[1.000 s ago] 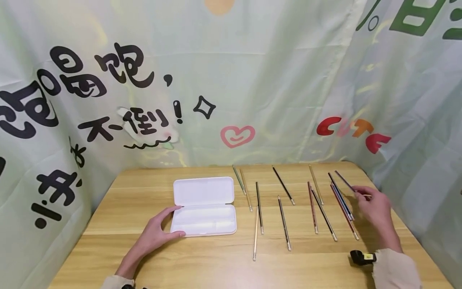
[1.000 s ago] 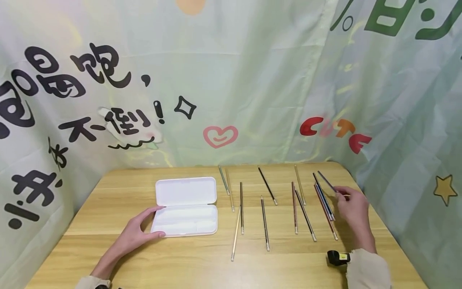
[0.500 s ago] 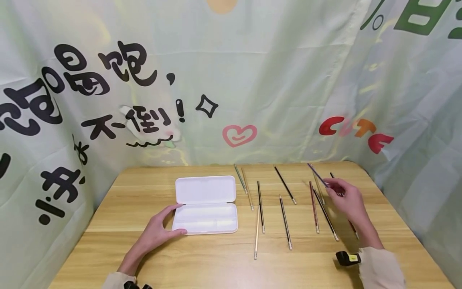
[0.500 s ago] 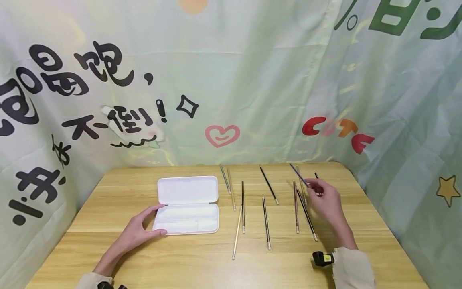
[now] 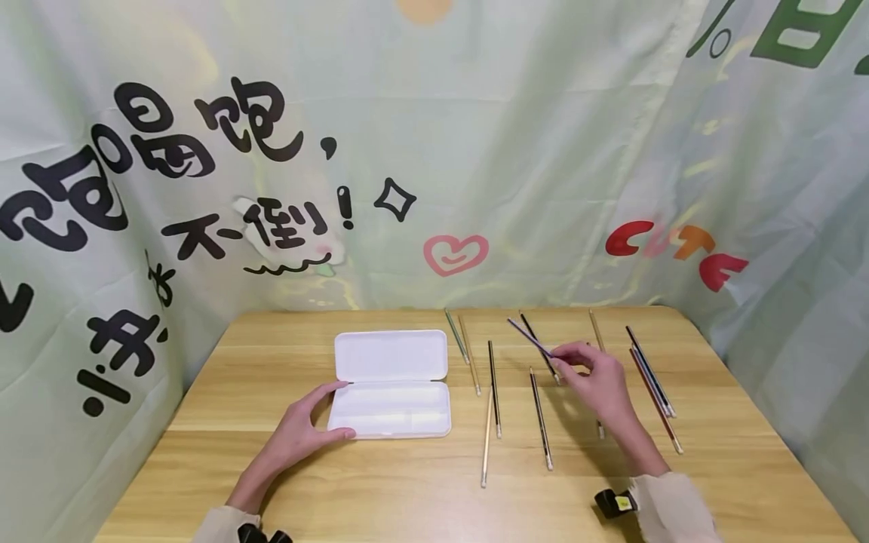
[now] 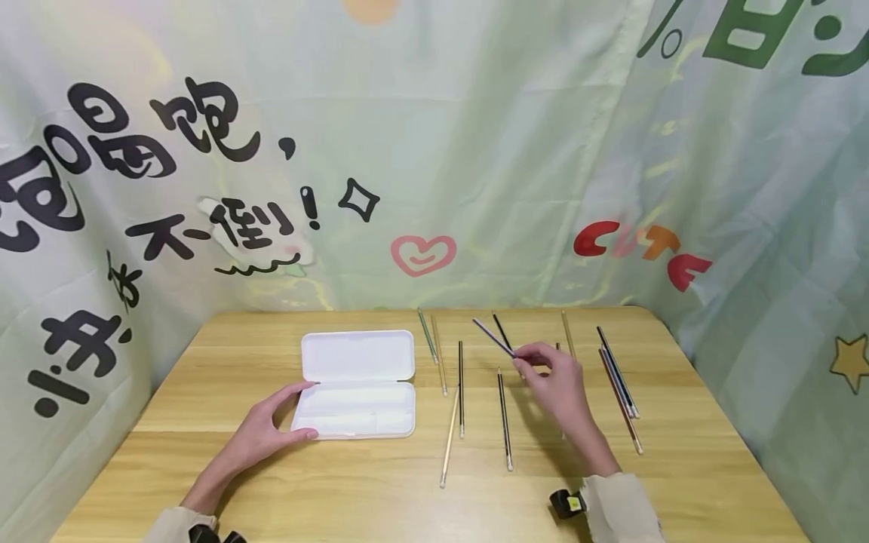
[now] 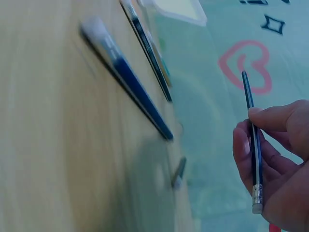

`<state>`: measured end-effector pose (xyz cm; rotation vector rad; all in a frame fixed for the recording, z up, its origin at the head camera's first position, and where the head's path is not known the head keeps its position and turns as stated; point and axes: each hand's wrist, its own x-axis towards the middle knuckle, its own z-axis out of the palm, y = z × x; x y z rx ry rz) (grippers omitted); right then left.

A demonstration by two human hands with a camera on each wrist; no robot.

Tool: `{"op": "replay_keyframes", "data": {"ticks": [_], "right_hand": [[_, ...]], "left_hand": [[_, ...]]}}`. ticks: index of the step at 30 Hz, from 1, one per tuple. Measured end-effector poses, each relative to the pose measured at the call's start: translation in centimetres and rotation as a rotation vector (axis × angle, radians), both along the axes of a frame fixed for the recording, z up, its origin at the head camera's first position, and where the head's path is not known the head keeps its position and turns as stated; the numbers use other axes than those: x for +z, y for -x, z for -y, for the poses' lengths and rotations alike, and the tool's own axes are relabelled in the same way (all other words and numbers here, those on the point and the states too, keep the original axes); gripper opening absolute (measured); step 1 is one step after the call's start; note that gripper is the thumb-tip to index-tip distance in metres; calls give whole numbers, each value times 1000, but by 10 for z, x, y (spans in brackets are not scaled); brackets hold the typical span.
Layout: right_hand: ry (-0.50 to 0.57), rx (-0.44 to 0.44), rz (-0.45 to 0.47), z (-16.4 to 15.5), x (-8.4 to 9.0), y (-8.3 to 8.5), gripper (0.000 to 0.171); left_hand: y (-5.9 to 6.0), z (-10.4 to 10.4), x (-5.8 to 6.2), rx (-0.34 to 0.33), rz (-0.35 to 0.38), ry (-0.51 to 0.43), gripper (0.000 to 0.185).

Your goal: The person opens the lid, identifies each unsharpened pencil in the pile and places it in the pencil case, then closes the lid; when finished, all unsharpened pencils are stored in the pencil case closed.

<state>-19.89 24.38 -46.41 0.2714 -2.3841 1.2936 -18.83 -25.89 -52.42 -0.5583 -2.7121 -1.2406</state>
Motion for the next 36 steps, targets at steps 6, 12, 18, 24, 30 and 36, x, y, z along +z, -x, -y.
{"op": "replay_keyframes", "data": {"ticks": [6,12,18,24,30,36], "right_hand": [[-24,32,8,25,-2,-3,9],[60,146,98,43,4,-1,12],[58,207,82,71,9,2,15],[48,230,59,111,12,4,16],[14,288,54,147,8,5,18],[-71,340,61,179,1,5,16]], "left_hand": [[1,-3,1,-6,6,-6,81],[2,-3,2,-10,0,-17,81],[2,-3,1,-5,3,-18,81],[1,-2,1,-5,-5,-17,81],[0,-2,1,10,3,-12,82],[0,-1,0,23,-3,-1,81]]}}
